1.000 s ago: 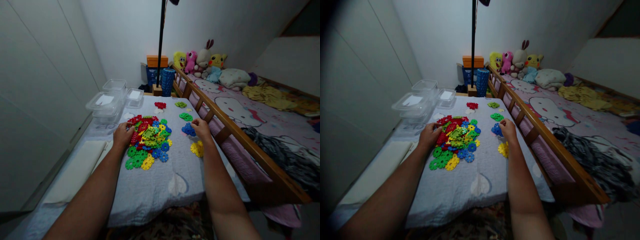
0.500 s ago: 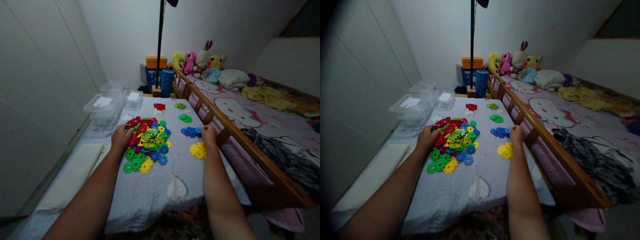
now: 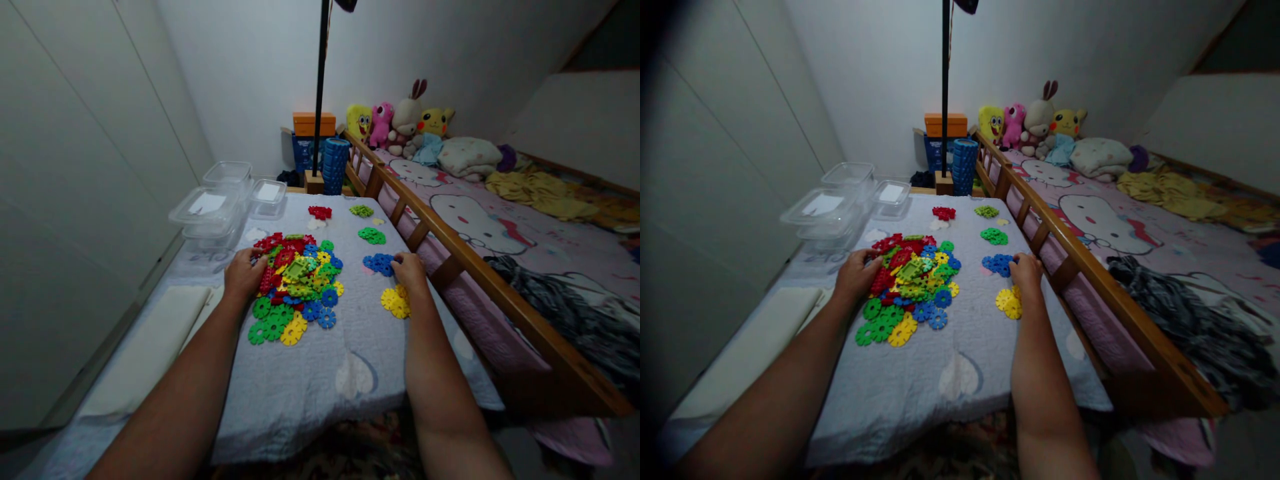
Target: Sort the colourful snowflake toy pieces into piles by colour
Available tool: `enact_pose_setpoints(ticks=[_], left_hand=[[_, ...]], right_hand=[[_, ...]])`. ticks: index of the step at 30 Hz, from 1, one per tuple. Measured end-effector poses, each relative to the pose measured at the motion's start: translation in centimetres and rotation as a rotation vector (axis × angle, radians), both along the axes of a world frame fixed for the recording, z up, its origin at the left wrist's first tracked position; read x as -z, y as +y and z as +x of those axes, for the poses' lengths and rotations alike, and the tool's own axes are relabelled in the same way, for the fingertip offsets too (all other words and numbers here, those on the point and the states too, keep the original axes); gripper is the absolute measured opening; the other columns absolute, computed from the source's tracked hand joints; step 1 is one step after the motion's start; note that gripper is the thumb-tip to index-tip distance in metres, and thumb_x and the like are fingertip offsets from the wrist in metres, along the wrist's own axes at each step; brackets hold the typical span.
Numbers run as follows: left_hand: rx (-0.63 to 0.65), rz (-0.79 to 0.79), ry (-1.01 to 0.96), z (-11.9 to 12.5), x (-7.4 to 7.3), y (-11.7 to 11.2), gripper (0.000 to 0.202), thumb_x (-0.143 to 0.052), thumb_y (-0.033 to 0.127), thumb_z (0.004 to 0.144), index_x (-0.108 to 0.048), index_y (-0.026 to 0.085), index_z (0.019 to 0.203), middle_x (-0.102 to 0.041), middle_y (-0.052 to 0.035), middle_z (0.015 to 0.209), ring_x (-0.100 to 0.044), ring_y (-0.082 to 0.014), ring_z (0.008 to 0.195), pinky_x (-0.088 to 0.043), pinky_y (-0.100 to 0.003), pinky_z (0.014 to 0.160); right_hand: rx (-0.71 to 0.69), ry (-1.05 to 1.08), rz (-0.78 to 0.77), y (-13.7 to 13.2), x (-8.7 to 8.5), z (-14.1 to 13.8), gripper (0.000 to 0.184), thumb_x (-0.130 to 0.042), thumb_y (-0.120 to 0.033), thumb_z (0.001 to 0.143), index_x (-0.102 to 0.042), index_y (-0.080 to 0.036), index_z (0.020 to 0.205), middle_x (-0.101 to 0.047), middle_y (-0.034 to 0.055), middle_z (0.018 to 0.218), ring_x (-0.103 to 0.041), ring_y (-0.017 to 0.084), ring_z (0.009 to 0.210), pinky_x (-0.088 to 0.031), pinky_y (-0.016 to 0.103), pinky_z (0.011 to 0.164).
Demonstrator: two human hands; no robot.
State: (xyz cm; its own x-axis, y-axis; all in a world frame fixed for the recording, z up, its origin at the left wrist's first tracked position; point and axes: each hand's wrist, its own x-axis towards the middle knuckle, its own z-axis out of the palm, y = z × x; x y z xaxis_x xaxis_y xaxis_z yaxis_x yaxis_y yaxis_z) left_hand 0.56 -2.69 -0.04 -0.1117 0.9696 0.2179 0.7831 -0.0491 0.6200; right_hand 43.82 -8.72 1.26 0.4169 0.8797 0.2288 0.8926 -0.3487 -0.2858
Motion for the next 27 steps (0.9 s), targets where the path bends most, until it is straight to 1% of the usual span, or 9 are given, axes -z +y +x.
enact_pose_setpoints(ticks=[4, 7, 9, 13, 15, 17, 20, 23, 27], left_hand=[[0.012, -0.011, -0.006, 0.0, -0.1, 0.0, 0.039, -0.053, 0.042, 0.085, -0.071, 0.020, 0.112, -0.070, -0.0109, 0.121, -0.065, -0.0288, 0.114, -0.048, -0.042, 0.104], [0.012, -0.005, 0.002, -0.1, -0.1, 0.0, 0.039, -0.052, 0.043, 0.086, -0.071, 0.020, 0.112, -0.070, -0.0113, 0.121, -0.065, -0.0291, 0.115, -0.048, -0.042, 0.104], [0.011, -0.002, 0.007, -0.1, 0.0, 0.0, 0.039, -0.051, 0.043, 0.087, -0.071, 0.020, 0.112, -0.070, -0.0111, 0.122, -0.064, -0.0288, 0.115, -0.048, -0.041, 0.104], [0.014, -0.008, 0.013, -0.1, 0.0, 0.0, 0.040, -0.051, 0.043, 0.087, -0.070, 0.020, 0.113, -0.070, -0.0115, 0.123, -0.064, -0.0289, 0.116, -0.048, -0.041, 0.104], [0.021, -0.011, 0.009, -0.1, 0.0, 0.0, 0.039, -0.051, 0.043, 0.087, -0.070, 0.020, 0.113, -0.069, -0.0112, 0.123, -0.064, -0.0283, 0.116, -0.048, -0.041, 0.104], [0.023, -0.013, 0.006, -0.1, -0.1, 0.0, 0.039, -0.051, 0.042, 0.086, -0.070, 0.021, 0.113, -0.069, -0.0105, 0.123, -0.064, -0.0276, 0.116, -0.048, -0.040, 0.104], [0.016, -0.017, 0.005, -0.1, -0.2, -0.1, 0.038, -0.052, 0.042, 0.086, -0.070, 0.021, 0.112, -0.070, -0.0101, 0.123, -0.064, -0.0273, 0.116, -0.048, -0.039, 0.104], [0.016, -0.021, 0.004, 0.0, -0.4, -0.2, 0.038, -0.052, 0.042, 0.087, -0.070, 0.021, 0.112, -0.070, -0.0106, 0.124, -0.064, -0.0280, 0.116, -0.048, -0.040, 0.104], [0.020, -0.022, 0.000, 0.0, -0.5, -0.3, 0.037, -0.052, 0.042, 0.087, -0.070, 0.021, 0.112, -0.069, -0.0105, 0.125, -0.063, -0.0282, 0.117, -0.047, -0.041, 0.105]], right_hand=[[0.067, -0.039, -0.008, -0.3, -0.5, -1.1, 0.034, -0.056, -0.023, 0.087, -0.078, -0.018, 0.113, -0.074, 0.0157, 0.116, -0.064, 0.028, 0.111, -0.044, 0.039, 0.098], [0.051, -0.033, 0.046, -0.3, -1.1, -2.9, 0.036, -0.054, -0.024, 0.089, -0.077, -0.016, 0.117, -0.071, 0.0174, 0.120, -0.061, 0.030, 0.113, -0.043, 0.041, 0.098], [-0.054, -0.001, 0.079, -0.2, -1.6, -4.8, 0.036, -0.053, -0.024, 0.091, -0.076, -0.017, 0.118, -0.070, 0.0160, 0.123, -0.058, 0.030, 0.114, -0.041, 0.041, 0.099], [-0.394, 0.064, 0.031, 0.1, -2.2, -9.7, 0.036, -0.053, -0.024, 0.092, -0.074, -0.020, 0.121, -0.070, 0.0120, 0.129, -0.053, 0.030, 0.118, -0.037, 0.041, 0.102], [-0.495, 0.069, -0.030, 0.1, -2.1, -11.7, 0.041, -0.053, -0.021, 0.092, -0.071, -0.022, 0.129, -0.068, 0.0097, 0.135, -0.050, 0.030, 0.119, -0.036, 0.041, 0.100], [-0.550, 0.061, -0.084, 0.1, -1.8, -13.0, 0.048, -0.051, -0.015, 0.090, -0.067, -0.024, 0.135, -0.066, 0.0070, 0.140, -0.049, 0.029, 0.119, -0.035, 0.040, 0.099], [-0.584, 0.049, -0.117, 0.3, -1.2, -13.4, 0.051, -0.052, -0.010, 0.087, -0.067, -0.026, 0.133, -0.067, 0.0054, 0.138, -0.049, 0.028, 0.118, -0.035, 0.040, 0.097], [-0.584, 0.043, -0.083, 0.4, -0.8, -13.1, 0.044, -0.055, -0.012, 0.088, -0.072, -0.026, 0.126, -0.071, 0.0072, 0.131, -0.050, 0.029, 0.115, -0.036, 0.041, 0.096], [-0.531, 0.025, -0.043, 0.6, -0.9, -12.7, 0.035, -0.055, -0.015, 0.091, -0.077, -0.026, 0.116, -0.074, 0.0105, 0.118, -0.053, 0.029, 0.109, -0.038, 0.043, 0.095]])
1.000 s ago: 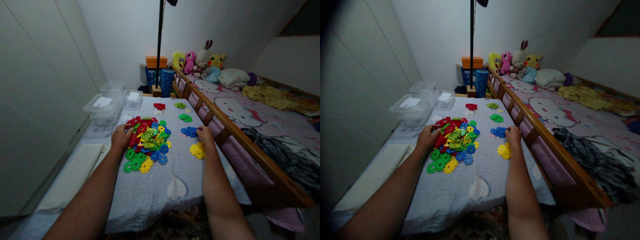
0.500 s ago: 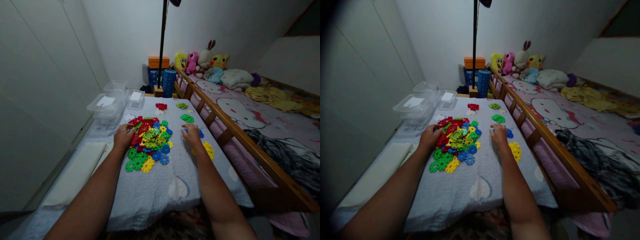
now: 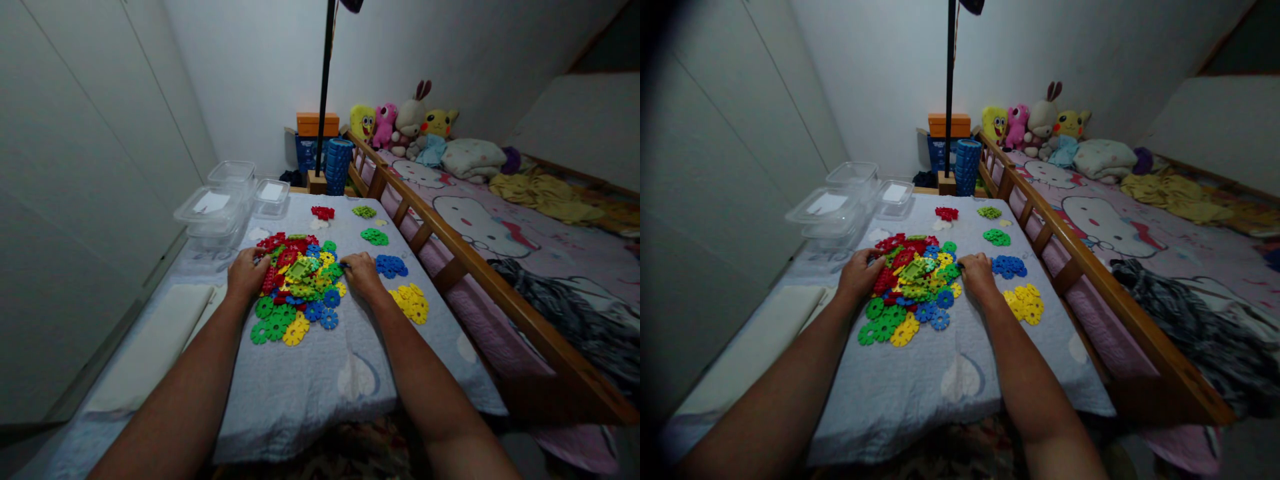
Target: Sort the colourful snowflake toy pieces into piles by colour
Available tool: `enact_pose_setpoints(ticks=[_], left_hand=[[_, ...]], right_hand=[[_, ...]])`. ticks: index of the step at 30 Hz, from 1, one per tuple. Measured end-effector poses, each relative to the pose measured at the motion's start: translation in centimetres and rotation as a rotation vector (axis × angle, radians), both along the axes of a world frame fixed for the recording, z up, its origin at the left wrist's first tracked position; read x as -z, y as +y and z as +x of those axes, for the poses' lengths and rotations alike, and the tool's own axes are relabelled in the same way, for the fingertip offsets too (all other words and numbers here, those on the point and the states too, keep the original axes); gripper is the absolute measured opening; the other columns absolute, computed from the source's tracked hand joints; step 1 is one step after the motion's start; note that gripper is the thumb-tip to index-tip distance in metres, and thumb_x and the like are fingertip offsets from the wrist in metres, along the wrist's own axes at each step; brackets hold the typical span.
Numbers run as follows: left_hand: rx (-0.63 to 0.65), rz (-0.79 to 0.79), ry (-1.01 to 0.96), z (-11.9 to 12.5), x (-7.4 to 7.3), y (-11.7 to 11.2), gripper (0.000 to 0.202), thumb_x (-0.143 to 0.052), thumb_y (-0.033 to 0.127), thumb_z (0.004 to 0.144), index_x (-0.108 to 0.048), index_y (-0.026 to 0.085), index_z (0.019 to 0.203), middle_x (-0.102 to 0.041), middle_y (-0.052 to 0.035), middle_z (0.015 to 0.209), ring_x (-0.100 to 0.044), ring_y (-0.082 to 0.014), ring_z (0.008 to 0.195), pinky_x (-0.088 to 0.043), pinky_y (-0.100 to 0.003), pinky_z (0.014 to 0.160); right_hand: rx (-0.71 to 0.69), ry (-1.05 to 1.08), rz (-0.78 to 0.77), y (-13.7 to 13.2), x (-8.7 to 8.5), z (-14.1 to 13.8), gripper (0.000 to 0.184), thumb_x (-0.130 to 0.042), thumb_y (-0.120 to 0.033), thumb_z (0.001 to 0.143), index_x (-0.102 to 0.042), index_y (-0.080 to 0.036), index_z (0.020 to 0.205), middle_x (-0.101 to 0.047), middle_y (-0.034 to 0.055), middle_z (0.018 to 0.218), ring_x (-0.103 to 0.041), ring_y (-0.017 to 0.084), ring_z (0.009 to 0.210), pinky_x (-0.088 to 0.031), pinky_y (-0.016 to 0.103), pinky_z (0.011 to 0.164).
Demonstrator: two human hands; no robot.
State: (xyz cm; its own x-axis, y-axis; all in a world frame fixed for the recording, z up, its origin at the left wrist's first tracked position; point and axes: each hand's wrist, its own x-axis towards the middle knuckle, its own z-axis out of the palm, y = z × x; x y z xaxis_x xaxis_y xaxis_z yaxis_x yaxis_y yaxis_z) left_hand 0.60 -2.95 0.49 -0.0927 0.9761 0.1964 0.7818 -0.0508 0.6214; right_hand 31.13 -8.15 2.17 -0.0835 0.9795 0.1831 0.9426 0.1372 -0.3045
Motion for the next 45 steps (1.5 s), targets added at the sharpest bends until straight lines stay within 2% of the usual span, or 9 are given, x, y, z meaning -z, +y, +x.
enact_pose_setpoints(ticks=[4, 9, 14, 20, 27, 32, 35, 40, 45], left_hand=[[-0.010, -0.006, 0.003, 0.0, 0.0, 0.0, 0.037, -0.052, 0.042, 0.086, -0.070, 0.021, 0.112, -0.069, -0.0104, 0.125, -0.064, -0.0279, 0.117, -0.047, -0.040, 0.106], [0.004, -0.004, 0.006, 0.0, 0.1, 0.0, 0.038, -0.052, 0.042, 0.086, -0.069, 0.022, 0.113, -0.070, -0.0098, 0.124, -0.063, -0.0275, 0.118, -0.047, -0.040, 0.106], [0.001, 0.000, 0.004, 0.0, 0.1, 0.0, 0.038, -0.051, 0.042, 0.086, -0.069, 0.021, 0.112, -0.070, -0.0103, 0.125, -0.063, -0.0277, 0.118, -0.047, -0.040, 0.107], [0.013, -0.009, -0.001, -0.1, 0.0, 0.0, 0.038, -0.051, 0.042, 0.087, -0.069, 0.021, 0.113, -0.069, -0.0108, 0.126, -0.062, -0.0279, 0.119, -0.046, -0.041, 0.107], [0.009, 0.000, 0.004, -0.1, 0.0, 0.0, 0.036, -0.051, 0.041, 0.087, -0.068, 0.022, 0.112, -0.070, -0.0098, 0.124, -0.063, -0.0273, 0.118, -0.047, -0.040, 0.106], [0.006, -0.014, 0.016, -0.1, 0.0, 0.0, 0.038, -0.051, 0.041, 0.087, -0.068, 0.021, 0.114, -0.069, -0.0110, 0.127, -0.062, -0.0286, 0.120, -0.047, -0.041, 0.106], [0.002, -0.020, 0.016, 0.0, -0.1, -0.1, 0.038, -0.051, 0.041, 0.087, -0.068, 0.022, 0.115, -0.068, -0.0113, 0.128, -0.062, -0.0290, 0.120, -0.047, -0.042, 0.106], [-0.005, -0.012, 0.009, 0.0, 0.0, -0.1, 0.038, -0.051, 0.041, 0.088, -0.068, 0.021, 0.115, -0.068, -0.0113, 0.128, -0.062, -0.0291, 0.120, -0.046, -0.042, 0.105], [-0.008, -0.018, 0.006, 0.0, 0.2, 0.0, 0.037, -0.052, 0.041, 0.088, -0.069, 0.022, 0.114, -0.069, -0.0104, 0.127, -0.063, -0.0284, 0.119, -0.047, -0.041, 0.105]], right_hand=[[0.052, 0.038, 0.074, 0.2, -0.6, 1.5, 0.030, -0.054, -0.017, 0.092, -0.080, -0.024, 0.106, -0.072, 0.0113, 0.111, -0.054, 0.028, 0.108, -0.039, 0.041, 0.098], [0.188, 0.128, 0.140, -0.3, -1.5, 5.5, 0.031, -0.052, -0.018, 0.089, -0.078, -0.020, 0.105, -0.071, 0.0110, 0.107, -0.059, 0.026, 0.107, -0.043, 0.038, 0.098], [0.322, 0.248, 0.072, -1.4, -1.9, 8.2, 0.034, -0.056, -0.018, 0.081, -0.070, -0.019, 0.112, -0.071, 0.0046, 0.091, -0.063, 0.020, 0.085, -0.047, 0.031, 0.081], [0.337, 0.185, 0.041, -1.5, -1.3, 8.0, 0.014, -0.057, -0.016, 0.077, -0.066, -0.021, 0.086, -0.071, 0.0028, 0.087, -0.061, 0.019, 0.083, -0.045, 0.032, 0.082], [0.438, 0.040, 0.075, -1.8, -1.1, 7.7, 0.016, -0.058, -0.015, 0.081, -0.069, -0.019, 0.091, -0.069, 0.0117, 0.102, -0.058, 0.028, 0.103, -0.042, 0.042, 0.092], [0.489, 0.001, 0.087, -1.7, -1.3, 7.4, 0.020, -0.060, -0.018, 0.083, -0.072, -0.019, 0.099, -0.066, 0.0137, 0.110, -0.055, 0.031, 0.109, -0.041, 0.044, 0.093], [0.359, 0.055, 0.128, -1.2, -1.3, 6.0, 0.021, -0.058, -0.020, 0.086, -0.072, -0.020, 0.101, -0.068, 0.0125, 0.112, -0.055, 0.030, 0.110, -0.040, 0.043, 0.097], [-0.068, 0.120, 0.040, -0.7, -0.7, 1.6, 0.034, -0.056, -0.017, 0.087, -0.072, -0.021, 0.116, -0.069, 0.0102, 0.123, -0.054, 0.027, 0.115, -0.037, 0.041, 0.103], [-0.129, 0.050, -0.068, -0.8, -0.2, -0.6, 0.045, -0.058, -0.013, 0.084, -0.068, -0.023, 0.127, -0.065, 0.0095, 0.135, -0.050, 0.029, 0.119, -0.036, 0.041, 0.102]])
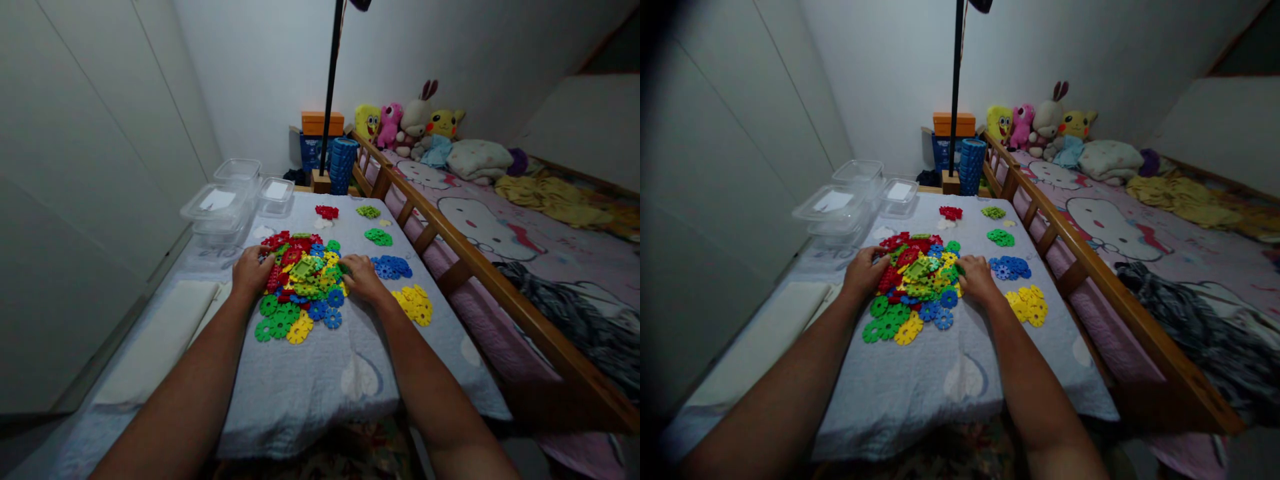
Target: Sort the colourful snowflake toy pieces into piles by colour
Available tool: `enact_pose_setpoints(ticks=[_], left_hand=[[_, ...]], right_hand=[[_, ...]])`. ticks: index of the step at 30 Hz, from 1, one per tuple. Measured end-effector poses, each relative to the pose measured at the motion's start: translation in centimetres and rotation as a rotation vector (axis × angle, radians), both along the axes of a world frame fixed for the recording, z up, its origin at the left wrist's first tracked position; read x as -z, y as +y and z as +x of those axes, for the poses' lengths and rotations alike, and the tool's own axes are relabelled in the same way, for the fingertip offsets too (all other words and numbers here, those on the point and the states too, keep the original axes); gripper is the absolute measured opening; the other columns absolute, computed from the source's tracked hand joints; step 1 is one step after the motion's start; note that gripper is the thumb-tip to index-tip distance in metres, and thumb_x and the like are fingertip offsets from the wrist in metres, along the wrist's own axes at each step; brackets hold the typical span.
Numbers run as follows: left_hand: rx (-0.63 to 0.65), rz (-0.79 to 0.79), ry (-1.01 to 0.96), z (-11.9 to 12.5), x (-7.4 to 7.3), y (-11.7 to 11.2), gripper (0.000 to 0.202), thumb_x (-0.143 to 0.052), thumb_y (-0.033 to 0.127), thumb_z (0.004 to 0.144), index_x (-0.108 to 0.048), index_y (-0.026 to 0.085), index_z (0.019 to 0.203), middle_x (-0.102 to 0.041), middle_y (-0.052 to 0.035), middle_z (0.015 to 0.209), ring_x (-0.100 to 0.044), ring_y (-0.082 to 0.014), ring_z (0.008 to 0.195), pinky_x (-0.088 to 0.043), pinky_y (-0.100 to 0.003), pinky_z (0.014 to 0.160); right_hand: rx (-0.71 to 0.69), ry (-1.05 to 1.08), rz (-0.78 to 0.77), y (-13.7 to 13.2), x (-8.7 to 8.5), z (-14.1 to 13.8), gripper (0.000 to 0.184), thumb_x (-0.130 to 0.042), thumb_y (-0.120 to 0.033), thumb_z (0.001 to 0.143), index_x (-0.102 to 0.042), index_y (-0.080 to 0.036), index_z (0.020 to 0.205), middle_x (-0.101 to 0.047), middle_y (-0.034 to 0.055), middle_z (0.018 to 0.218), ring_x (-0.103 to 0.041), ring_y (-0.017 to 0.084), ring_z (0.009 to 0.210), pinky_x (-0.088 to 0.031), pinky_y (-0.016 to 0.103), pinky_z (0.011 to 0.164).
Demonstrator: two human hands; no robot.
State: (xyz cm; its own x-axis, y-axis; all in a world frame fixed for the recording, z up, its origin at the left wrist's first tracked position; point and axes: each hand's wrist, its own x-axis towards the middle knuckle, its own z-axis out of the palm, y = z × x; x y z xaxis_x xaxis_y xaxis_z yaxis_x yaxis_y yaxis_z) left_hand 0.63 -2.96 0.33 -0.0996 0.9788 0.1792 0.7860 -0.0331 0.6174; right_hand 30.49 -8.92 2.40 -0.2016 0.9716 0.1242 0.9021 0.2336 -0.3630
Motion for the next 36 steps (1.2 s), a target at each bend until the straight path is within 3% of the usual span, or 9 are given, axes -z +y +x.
enact_pose_setpoints(ticks=[8, 13, 17, 20, 23, 27, 31, 36], left_hand=[[0.006, 0.020, -0.011, 0.1, -0.2, -0.2, 0.036, -0.053, 0.039, 0.087, -0.070, 0.021, 0.113, -0.070, -0.0107, 0.124, -0.063, -0.0288, 0.119, -0.047, -0.041, 0.105], [-0.004, 0.026, -0.013, 0.1, -0.1, -0.1, 0.035, -0.053, 0.039, 0.087, -0.070, 0.022, 0.111, -0.070, -0.0100, 0.123, -0.064, -0.0285, 0.118, -0.047, -0.041, 0.106], [0.005, 0.032, -0.007, 0.1, -0.1, 0.0, 0.035, -0.051, 0.040, 0.088, -0.070, 0.021, 0.112, -0.070, -0.0107, 0.123, -0.063, -0.0290, 0.120, -0.046, -0.041, 0.107], [0.002, 0.025, -0.001, 0.1, 0.0, -0.1, 0.037, -0.051, 0.040, 0.088, -0.069, 0.020, 0.113, -0.070, -0.0107, 0.124, -0.063, -0.0289, 0.120, -0.046, -0.042, 0.107], [0.002, 0.031, 0.007, 0.1, 0.0, -0.1, 0.038, -0.050, 0.040, 0.088, -0.069, 0.020, 0.114, -0.070, -0.0106, 0.124, -0.064, -0.0285, 0.119, -0.046, -0.041, 0.107], [-0.001, 0.048, 0.012, 0.1, 0.2, 0.0, 0.037, -0.050, 0.040, 0.089, -0.069, 0.020, 0.114, -0.071, -0.0104, 0.122, -0.064, -0.0284, 0.119, -0.047, -0.041, 0.106], [0.001, 0.061, 0.011, 0.1, 0.3, 0.1, 0.036, -0.050, 0.040, 0.089, -0.070, 0.021, 0.112, -0.071, -0.0103, 0.121, -0.064, -0.0285, 0.118, -0.047, -0.042, 0.105], [-0.004, 0.067, 0.005, 0.2, 0.3, 0.0, 0.035, -0.050, 0.041, 0.089, -0.070, 0.021, 0.111, -0.071, -0.0099, 0.121, -0.064, -0.0282, 0.118, -0.047, -0.042, 0.105]], right_hand=[[0.018, 0.070, 0.042, 0.2, -0.4, 0.4, 0.033, -0.063, -0.012, 0.078, -0.067, -0.019, 0.109, -0.067, 0.0108, 0.119, -0.054, 0.026, 0.111, -0.040, 0.037, 0.098], [0.030, 0.159, -0.013, 0.8, -1.2, 1.0, 0.014, -0.059, -0.014, 0.076, -0.063, -0.020, 0.088, -0.067, 0.0029, 0.089, -0.058, 0.019, 0.085, -0.043, 0.030, 0.081], [0.046, 0.278, -0.050, 3.1, -2.2, 3.8, 0.005, -0.061, -0.021, 0.075, -0.062, -0.020, 0.080, -0.064, -0.0009, 0.076, -0.056, 0.016, 0.072, -0.041, 0.028, 0.070], [0.166, 0.387, 0.038, 5.8, -2.6, 7.5, 0.010, -0.065, -0.026, 0.070, -0.061, -0.020, 0.077, -0.062, -0.0015, 0.072, -0.056, 0.016, 0.070, -0.043, 0.028, 0.069], [0.400, 0.510, 0.160, 8.5, -2.5, 11.6, 0.015, -0.069, -0.027, 0.064, -0.059, -0.020, 0.073, -0.060, -0.0022, 0.068, -0.056, 0.016, 0.068, -0.043, 0.027, 0.066], [0.655, 0.550, 0.157, 10.9, -1.7, 15.4, 0.017, -0.072, -0.022, 0.059, -0.057, -0.019, 0.068, -0.055, -0.0038, 0.059, -0.052, 0.014, 0.060, -0.042, 0.025, 0.059], [0.821, 0.496, 0.105, 11.8, -0.6, 17.0, 0.015, -0.071, -0.017, 0.059, -0.058, -0.018, 0.066, -0.051, -0.0049, 0.054, -0.050, 0.012, 0.056, -0.039, 0.022, 0.055], [0.879, 0.496, 0.023, 12.3, 0.2, 17.2, 0.009, -0.068, -0.012, 0.063, -0.062, -0.015, 0.069, -0.049, -0.0047, 0.052, -0.051, 0.012, 0.056, -0.038, 0.022, 0.053]])
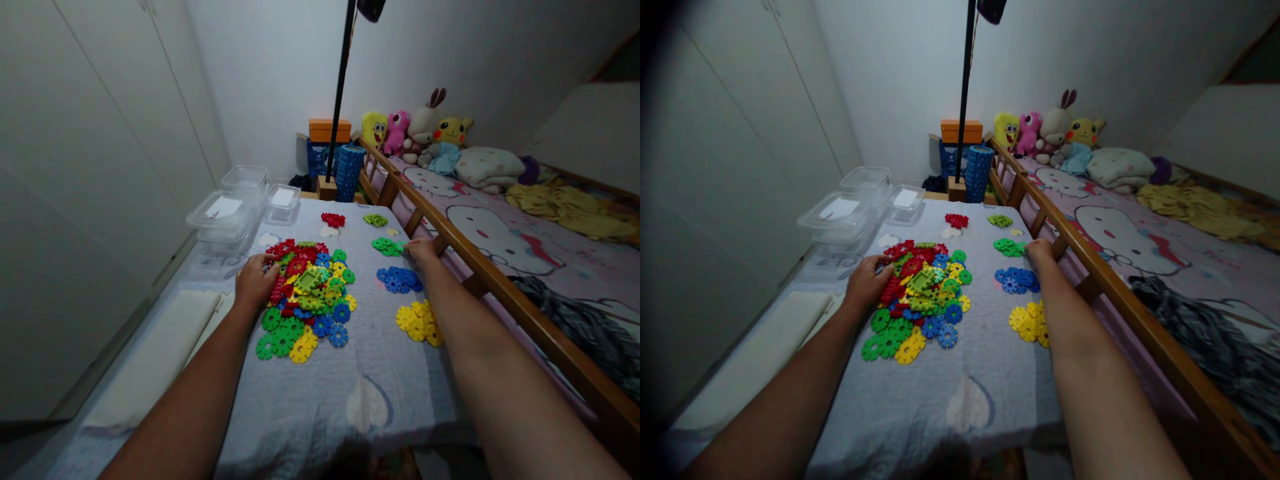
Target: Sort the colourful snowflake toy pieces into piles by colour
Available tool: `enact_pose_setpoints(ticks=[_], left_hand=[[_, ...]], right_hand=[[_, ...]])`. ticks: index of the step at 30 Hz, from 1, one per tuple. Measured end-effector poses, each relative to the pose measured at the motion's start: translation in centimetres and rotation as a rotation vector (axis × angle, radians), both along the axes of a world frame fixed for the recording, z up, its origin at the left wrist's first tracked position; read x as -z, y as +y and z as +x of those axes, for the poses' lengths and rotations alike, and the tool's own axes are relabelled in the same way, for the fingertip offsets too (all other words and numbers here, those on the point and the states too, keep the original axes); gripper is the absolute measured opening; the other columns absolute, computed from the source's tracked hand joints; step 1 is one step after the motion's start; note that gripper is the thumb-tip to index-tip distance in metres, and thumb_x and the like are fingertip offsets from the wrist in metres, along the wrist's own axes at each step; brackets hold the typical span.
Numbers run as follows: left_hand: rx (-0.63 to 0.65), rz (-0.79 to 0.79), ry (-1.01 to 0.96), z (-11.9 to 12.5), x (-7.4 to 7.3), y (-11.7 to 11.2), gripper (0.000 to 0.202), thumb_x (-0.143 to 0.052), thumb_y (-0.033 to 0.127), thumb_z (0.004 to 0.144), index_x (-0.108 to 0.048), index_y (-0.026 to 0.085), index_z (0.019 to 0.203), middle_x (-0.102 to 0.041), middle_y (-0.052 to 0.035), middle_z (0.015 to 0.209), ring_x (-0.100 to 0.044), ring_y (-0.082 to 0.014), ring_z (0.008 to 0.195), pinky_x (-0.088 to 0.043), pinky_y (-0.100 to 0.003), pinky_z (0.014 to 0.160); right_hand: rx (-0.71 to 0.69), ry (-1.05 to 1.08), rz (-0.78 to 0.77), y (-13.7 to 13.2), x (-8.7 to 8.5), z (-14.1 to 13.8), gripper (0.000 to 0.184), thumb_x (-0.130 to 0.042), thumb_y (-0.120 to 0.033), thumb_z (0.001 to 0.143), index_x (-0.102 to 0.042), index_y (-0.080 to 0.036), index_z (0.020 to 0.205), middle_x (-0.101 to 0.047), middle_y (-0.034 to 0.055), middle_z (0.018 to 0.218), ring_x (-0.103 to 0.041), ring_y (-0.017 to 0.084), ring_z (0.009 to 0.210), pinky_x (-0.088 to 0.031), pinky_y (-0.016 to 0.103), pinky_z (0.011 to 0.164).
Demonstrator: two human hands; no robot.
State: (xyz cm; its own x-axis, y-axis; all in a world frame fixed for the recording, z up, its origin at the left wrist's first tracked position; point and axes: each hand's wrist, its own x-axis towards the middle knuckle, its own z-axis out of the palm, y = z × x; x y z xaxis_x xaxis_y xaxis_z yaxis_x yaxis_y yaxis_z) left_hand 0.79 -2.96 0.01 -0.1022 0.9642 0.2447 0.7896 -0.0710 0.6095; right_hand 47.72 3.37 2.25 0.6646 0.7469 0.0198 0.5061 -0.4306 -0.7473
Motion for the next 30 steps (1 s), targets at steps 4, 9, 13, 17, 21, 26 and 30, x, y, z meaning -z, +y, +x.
enact_pose_setpoints(ticks=[4, 9, 13, 17, 21, 26, 30], left_hand=[[-0.002, -0.007, 0.009, 0.1, -0.2, 0.0, 0.035, -0.051, 0.040, 0.089, -0.070, 0.021, 0.111, -0.071, -0.0097, 0.121, -0.064, -0.0281, 0.117, -0.047, -0.041, 0.105], [-0.005, -0.010, 0.014, 0.1, -0.3, -0.1, 0.034, -0.051, 0.039, 0.089, -0.070, 0.021, 0.111, -0.071, -0.0093, 0.121, -0.065, -0.0274, 0.116, -0.048, -0.040, 0.104], [0.000, -0.013, 0.012, 0.1, -0.2, -0.1, 0.036, -0.051, 0.040, 0.089, -0.070, 0.021, 0.113, -0.071, -0.0100, 0.123, -0.064, -0.0281, 0.118, -0.047, -0.041, 0.105], [-0.003, -0.020, 0.014, 0.1, -0.2, -0.1, 0.036, -0.050, 0.040, 0.089, -0.069, 0.021, 0.114, -0.071, -0.0102, 0.123, -0.064, -0.0279, 0.119, -0.047, -0.041, 0.105], [0.000, -0.017, 0.014, 0.1, -0.1, -0.1, 0.035, -0.050, 0.040, 0.090, -0.069, 0.021, 0.113, -0.070, -0.0101, 0.124, -0.063, -0.0274, 0.119, -0.047, -0.040, 0.104], [-0.006, -0.030, 0.012, 0.1, -0.3, -0.2, 0.034, -0.052, 0.040, 0.089, -0.069, 0.022, 0.113, -0.070, -0.0091, 0.124, -0.063, -0.0269, 0.119, -0.047, -0.039, 0.104], [0.001, -0.037, 0.007, 0.2, -0.7, -0.4, 0.034, -0.051, 0.039, 0.089, -0.069, 0.022, 0.113, -0.070, -0.0091, 0.125, -0.063, -0.0268, 0.120, -0.047, -0.040, 0.104]], right_hand=[[-0.031, 0.001, -0.038, 0.4, 0.6, 0.0, 0.008, -0.067, -0.011, 0.064, -0.062, -0.016, 0.068, -0.050, -0.0041, 0.052, -0.051, 0.013, 0.055, -0.038, 0.022, 0.053], [-0.069, -0.006, -0.049, 0.2, 0.8, -0.4, 0.007, -0.063, -0.010, 0.063, -0.064, -0.016, 0.066, -0.052, -0.0035, 0.050, -0.053, 0.015, 0.054, -0.040, 0.023, 0.054], [-0.086, -0.010, -0.038, -0.5, 0.0, -0.9, 0.013, -0.060, -0.009, 0.063, -0.068, -0.014, 0.072, -0.056, -0.0016, 0.052, -0.057, 0.016, 0.057, -0.043, 0.024, 0.057], [-0.138, -0.064, 0.043, -1.0, -1.8, -2.0, 0.019, -0.059, -0.010, 0.064, -0.071, -0.014, 0.079, -0.068, 0.0026, 0.069, -0.063, 0.017, 0.070, -0.047, 0.024, 0.067], [-0.463, -0.140, 0.088, -1.6, -3.5, -5.7, 0.013, -0.062, -0.014, 0.071, -0.071, -0.014, 0.081, -0.072, 0.0039, 0.079, -0.063, 0.015, 0.073, -0.047, 0.024, 0.068], [-0.947, -0.324, -0.187, -3.7, -4.2, -11.9, 0.012, -0.072, -0.018, 0.076, -0.073, -0.017, 0.088, -0.074, 0.0023, 0.084, -0.064, 0.015, 0.074, -0.046, 0.023, 0.069], [-1.007, -0.450, -0.254, -5.6, -3.9, -14.8, 0.041, -0.080, -0.021, 0.074, -0.070, -0.019, 0.113, -0.075, 0.0047, 0.101, -0.066, 0.017, 0.084, -0.045, 0.023, 0.071]])
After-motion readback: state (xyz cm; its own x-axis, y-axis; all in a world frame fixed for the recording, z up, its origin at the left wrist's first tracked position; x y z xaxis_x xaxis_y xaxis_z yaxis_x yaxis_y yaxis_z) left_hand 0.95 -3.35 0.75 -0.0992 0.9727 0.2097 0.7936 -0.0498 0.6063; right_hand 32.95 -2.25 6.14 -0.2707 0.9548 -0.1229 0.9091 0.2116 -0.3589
